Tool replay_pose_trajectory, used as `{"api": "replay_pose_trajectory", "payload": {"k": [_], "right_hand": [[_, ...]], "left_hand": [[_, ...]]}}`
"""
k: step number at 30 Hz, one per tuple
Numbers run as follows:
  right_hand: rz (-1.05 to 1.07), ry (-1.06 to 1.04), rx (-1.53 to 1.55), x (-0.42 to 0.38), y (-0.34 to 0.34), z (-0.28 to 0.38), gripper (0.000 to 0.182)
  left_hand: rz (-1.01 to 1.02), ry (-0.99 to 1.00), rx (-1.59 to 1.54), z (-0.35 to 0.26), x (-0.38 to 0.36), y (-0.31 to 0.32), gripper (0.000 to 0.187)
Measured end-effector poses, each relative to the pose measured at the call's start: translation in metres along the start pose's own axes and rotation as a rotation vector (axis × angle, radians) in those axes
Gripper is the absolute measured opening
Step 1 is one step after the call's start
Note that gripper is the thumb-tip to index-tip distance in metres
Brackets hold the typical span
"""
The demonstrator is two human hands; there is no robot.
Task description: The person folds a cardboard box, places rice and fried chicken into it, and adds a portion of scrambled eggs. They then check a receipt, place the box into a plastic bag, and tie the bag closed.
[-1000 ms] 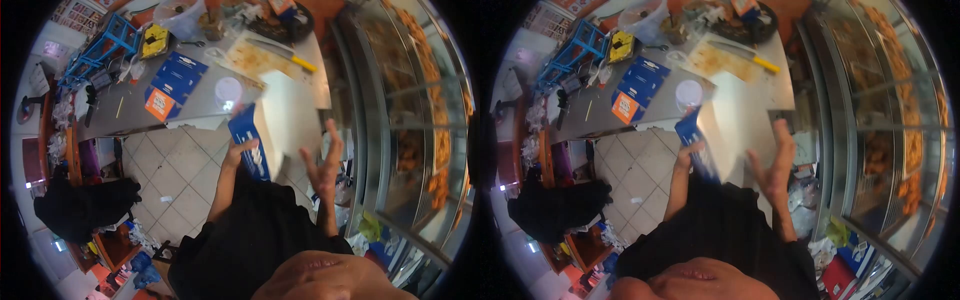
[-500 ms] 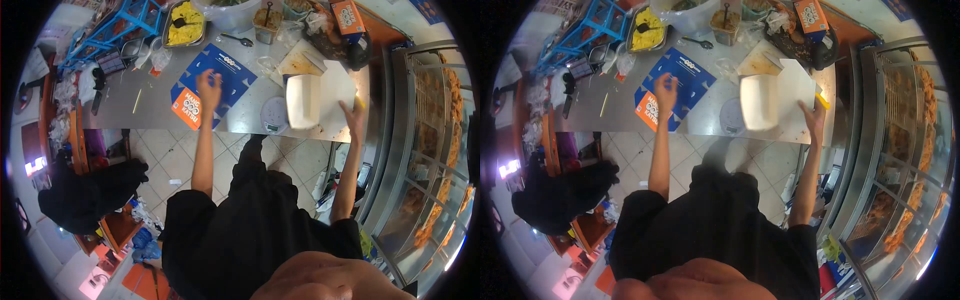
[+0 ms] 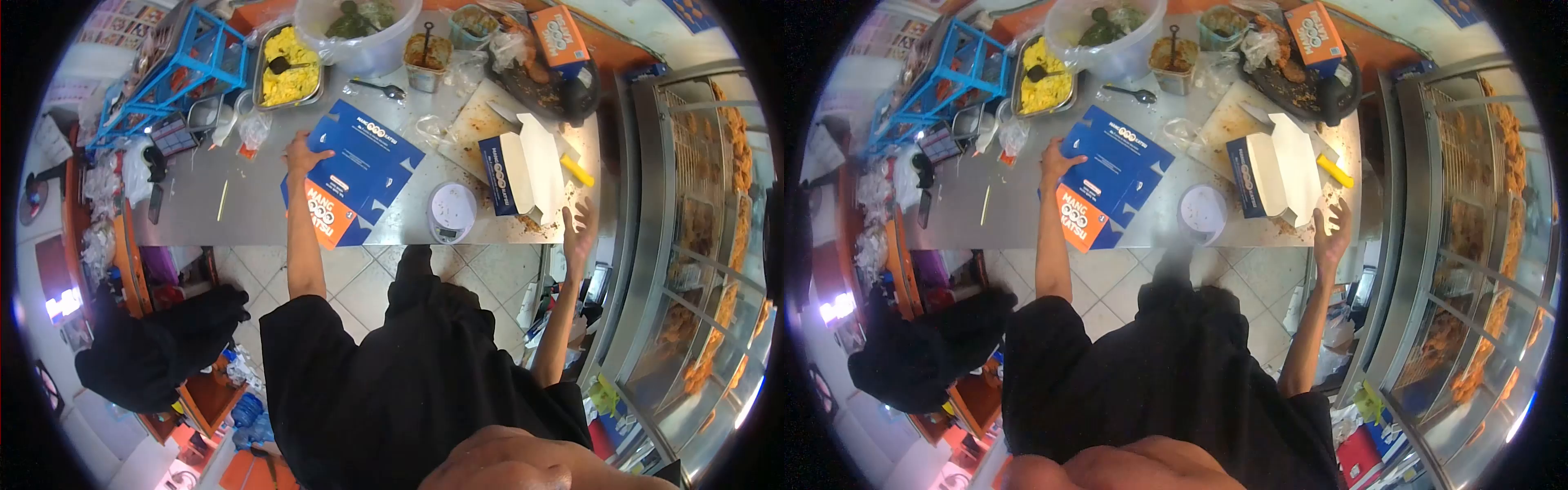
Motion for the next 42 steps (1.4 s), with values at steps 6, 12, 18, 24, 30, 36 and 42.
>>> {"api": "replay_pose_trajectory", "payload": {"k": [6,12,18,24,30,36,42], "right_hand": [[0.102,0.103,0.271,-0.045,-0.012,0.052,0.042],[0.456,0.241,0.604,-0.11,0.031,0.151,0.05],[0.311,0.295,0.784,-0.104,0.012,0.147,0.049],[0.201,0.315,0.749,-0.122,-0.091,0.082,0.047],[-0.494,0.771,1.124,-0.161,-0.203,-0.005,0.065],[-1.172,0.527,0.602,-0.215,-0.337,-0.055,0.026],[-0.661,-0.211,-0.037,-0.251,-0.441,-0.005,0.056]], "left_hand": [[0.337,-0.036,-0.539,-0.094,-0.083,-0.136,0.029],[0.282,0.104,-0.981,-0.199,-0.214,-0.251,0.032],[0.761,0.442,-1.434,-0.272,-0.286,-0.22,0.08],[1.072,0.145,-1.25,-0.376,-0.381,-0.164,0.034],[1.606,0.263,-1.122,-0.457,-0.501,-0.148,0.032],[1.55,0.6,-1.107,-0.524,-0.616,-0.123,0.036],[1.478,0.455,-1.133,-0.599,-0.69,-0.101,0.037]]}}
Point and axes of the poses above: each hand's wrist, its own x-axis towards the middle knuckle, its own y-axis out of the palm, z = x × y, the point moved 5 cm from there along x, towards the middle knuckle, and after that the axes turned 15 degrees about -z, right-handed, at the moved point
